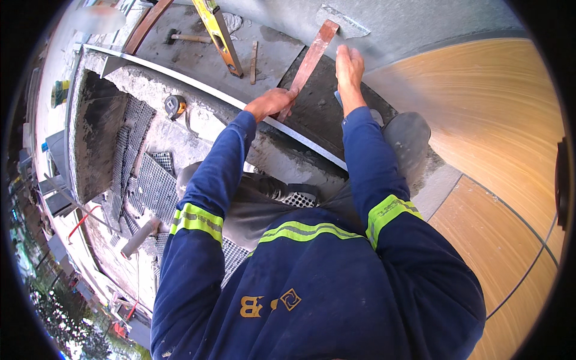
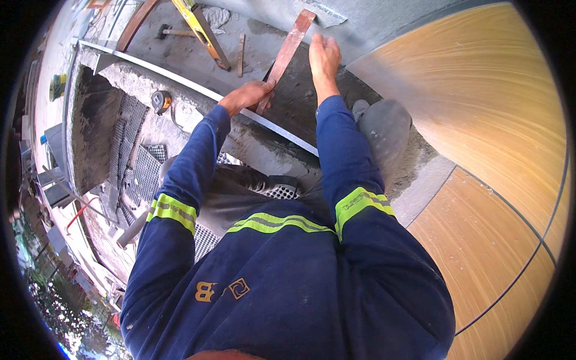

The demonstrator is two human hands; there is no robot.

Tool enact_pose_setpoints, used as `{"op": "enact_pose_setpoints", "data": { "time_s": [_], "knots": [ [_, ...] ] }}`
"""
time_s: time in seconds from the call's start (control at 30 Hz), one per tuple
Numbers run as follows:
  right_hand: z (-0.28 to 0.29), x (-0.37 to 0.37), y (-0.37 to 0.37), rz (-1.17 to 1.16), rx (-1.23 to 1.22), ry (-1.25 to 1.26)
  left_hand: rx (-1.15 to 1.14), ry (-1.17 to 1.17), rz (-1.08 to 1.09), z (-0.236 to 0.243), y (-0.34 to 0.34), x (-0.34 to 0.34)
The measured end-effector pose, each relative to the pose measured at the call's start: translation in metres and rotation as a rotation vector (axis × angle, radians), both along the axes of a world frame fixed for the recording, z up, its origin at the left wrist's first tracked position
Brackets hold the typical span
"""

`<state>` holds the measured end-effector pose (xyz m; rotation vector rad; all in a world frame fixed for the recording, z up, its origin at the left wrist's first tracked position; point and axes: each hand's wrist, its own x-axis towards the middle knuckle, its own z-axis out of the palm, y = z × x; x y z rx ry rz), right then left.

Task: The person uses a spirit level and a trowel to check and smooth a freshly poured concrete surface. They repeatedly place the level against the wall, observe the bubble, and scrape the surface with the trowel to achieve a flat finish.

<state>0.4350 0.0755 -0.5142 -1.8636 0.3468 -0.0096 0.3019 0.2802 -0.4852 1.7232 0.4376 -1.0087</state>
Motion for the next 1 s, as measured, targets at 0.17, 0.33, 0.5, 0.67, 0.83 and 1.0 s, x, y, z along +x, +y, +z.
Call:
{"op": "enact_pose_setpoints", "data": {
  "time_s": [0.17, 0.33, 0.5, 0.67, 0.83, 1.0],
  "knots": [
    [0.005, -0.020, 0.013, 0.028, 0.386, 0.424, 0.244, -0.216, -0.055, -0.001, 0.018, -0.013],
    [-0.004, -0.029, 0.003, 0.035, 0.343, 0.511, 0.692, -0.556, 0.198, 0.087, 0.060, -0.011],
    [0.001, -0.040, 0.016, 0.011, 0.320, 0.565, 1.070, -0.205, 0.194, 0.076, 0.158, -0.073],
    [0.018, -0.030, 0.017, -0.108, 0.359, 0.432, 1.110, -0.050, 0.104, 0.026, 0.140, -0.107],
    [0.041, -0.029, 0.012, -0.150, 0.400, 0.382, 1.131, -0.026, 0.099, 0.030, 0.123, -0.102],
    [0.047, -0.040, 0.005, -0.111, 0.381, 0.348, 1.049, -0.066, 0.038, 0.043, 0.147, -0.101]
  ]
}}
